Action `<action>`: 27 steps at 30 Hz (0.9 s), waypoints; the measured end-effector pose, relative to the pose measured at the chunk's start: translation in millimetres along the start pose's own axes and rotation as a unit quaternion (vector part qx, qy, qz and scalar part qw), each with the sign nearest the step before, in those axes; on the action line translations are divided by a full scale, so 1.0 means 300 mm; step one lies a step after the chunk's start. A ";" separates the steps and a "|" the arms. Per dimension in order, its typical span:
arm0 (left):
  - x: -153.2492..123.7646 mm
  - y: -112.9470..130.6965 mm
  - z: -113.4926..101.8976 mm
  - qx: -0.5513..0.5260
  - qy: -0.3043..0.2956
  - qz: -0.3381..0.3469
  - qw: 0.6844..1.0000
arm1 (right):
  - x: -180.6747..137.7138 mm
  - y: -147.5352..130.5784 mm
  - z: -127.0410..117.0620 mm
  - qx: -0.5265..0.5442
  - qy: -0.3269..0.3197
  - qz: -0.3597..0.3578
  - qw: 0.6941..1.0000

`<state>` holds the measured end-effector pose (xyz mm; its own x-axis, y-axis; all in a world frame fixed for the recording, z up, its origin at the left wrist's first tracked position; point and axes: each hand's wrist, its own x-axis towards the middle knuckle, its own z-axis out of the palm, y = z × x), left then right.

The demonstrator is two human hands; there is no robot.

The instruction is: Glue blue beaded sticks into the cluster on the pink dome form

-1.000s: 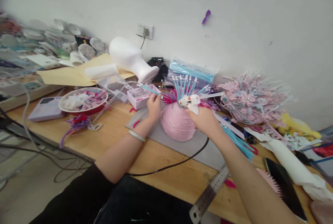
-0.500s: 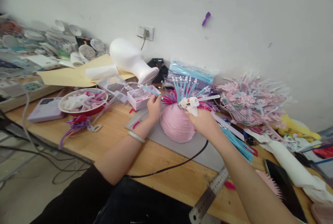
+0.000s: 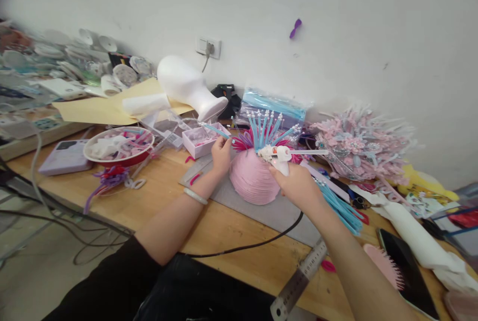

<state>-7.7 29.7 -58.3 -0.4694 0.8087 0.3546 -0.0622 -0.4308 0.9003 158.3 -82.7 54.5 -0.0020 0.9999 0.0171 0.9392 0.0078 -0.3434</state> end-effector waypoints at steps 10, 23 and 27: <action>0.001 -0.001 0.001 -0.008 -0.004 -0.003 1.000 | 0.004 -0.009 0.016 0.013 0.002 -0.011 1.000; 0.001 -0.003 0.000 -0.001 -0.007 -0.009 1.000 | -0.016 0.009 0.022 0.020 0.009 0.001 1.000; -0.001 0.002 0.000 0.002 -0.008 -0.008 1.000 | -0.018 0.011 0.022 0.016 0.016 -0.008 1.000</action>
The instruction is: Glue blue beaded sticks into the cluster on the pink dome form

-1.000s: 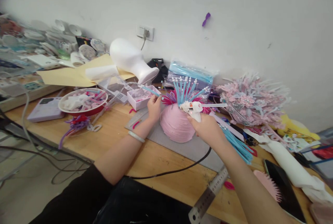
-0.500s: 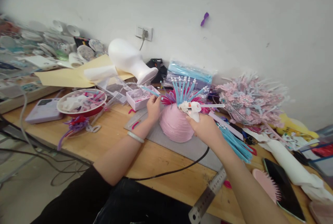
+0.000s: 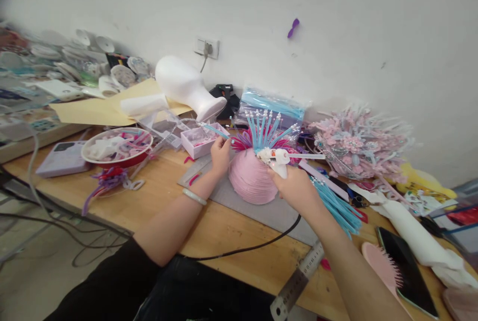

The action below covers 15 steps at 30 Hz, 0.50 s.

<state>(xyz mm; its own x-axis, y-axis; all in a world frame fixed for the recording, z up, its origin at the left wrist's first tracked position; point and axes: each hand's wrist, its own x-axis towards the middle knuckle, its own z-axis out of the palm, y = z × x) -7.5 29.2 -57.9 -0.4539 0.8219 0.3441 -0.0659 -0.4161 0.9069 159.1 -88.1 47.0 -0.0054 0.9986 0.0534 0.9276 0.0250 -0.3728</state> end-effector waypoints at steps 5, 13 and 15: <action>-0.003 0.011 -0.001 -0.014 -0.002 -0.008 1.000 | 0.004 -0.007 -0.001 -0.002 0.006 -0.004 1.000; -0.002 0.012 -0.001 -0.016 -0.005 -0.006 1.000 | -0.002 -0.016 0.004 -0.041 -0.004 0.006 0.999; -0.001 0.008 -0.001 -0.012 -0.004 -0.008 1.000 | -0.008 -0.012 0.012 -0.070 0.011 0.003 0.997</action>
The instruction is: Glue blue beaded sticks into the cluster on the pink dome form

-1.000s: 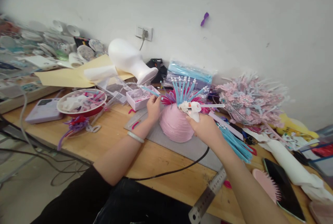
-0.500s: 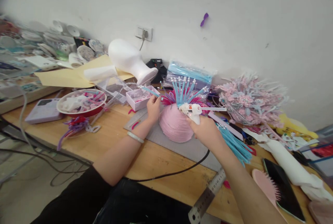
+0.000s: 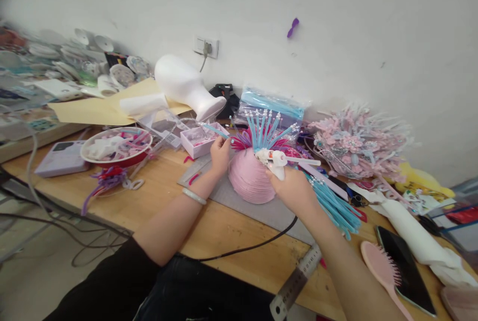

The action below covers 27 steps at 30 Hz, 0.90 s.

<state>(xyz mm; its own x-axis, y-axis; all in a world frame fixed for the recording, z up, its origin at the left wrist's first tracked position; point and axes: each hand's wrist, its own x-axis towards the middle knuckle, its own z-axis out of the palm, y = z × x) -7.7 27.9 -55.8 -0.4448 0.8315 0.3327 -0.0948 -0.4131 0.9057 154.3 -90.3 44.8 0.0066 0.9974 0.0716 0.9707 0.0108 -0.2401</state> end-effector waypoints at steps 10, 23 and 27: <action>0.003 -0.009 0.003 0.005 0.003 0.007 1.000 | -0.014 0.004 0.046 -0.091 0.047 -0.025 0.994; -0.001 -0.002 0.002 -0.007 -0.001 0.004 1.000 | -0.030 0.035 0.070 0.160 0.033 0.037 0.986; -0.003 0.004 0.000 -0.005 -0.003 0.002 1.000 | -0.044 0.048 0.088 0.331 0.042 0.068 0.940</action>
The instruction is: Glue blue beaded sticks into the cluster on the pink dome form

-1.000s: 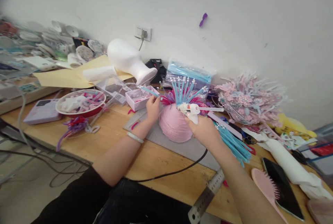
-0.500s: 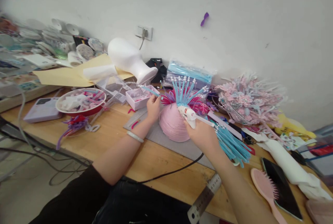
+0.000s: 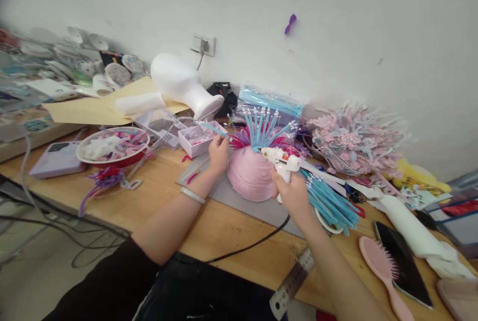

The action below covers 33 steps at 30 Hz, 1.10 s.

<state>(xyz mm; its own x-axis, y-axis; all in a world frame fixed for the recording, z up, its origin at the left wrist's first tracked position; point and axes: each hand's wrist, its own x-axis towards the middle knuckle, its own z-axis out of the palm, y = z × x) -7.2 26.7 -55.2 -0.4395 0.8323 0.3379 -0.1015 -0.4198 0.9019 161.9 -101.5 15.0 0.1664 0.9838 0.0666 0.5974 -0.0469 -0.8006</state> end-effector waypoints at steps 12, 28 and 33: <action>-0.004 -0.014 0.001 0.065 -0.029 0.040 0.997 | -0.006 0.115 0.006 0.296 0.082 0.051 0.950; -0.059 0.065 0.020 0.343 -0.161 0.134 0.916 | -0.022 0.265 -0.130 -0.353 -0.092 0.271 0.891; -0.071 0.073 0.021 0.395 -0.192 0.145 0.887 | -0.030 0.238 -0.123 -0.395 -0.112 0.264 0.873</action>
<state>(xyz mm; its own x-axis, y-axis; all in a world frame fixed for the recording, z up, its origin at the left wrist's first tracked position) 5.5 2.1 -41.0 0.0057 0.8568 0.5156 0.6899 -0.3766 0.6183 231.9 -119.9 -20.8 0.4775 0.7942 -0.3758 0.8532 -0.5213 -0.0177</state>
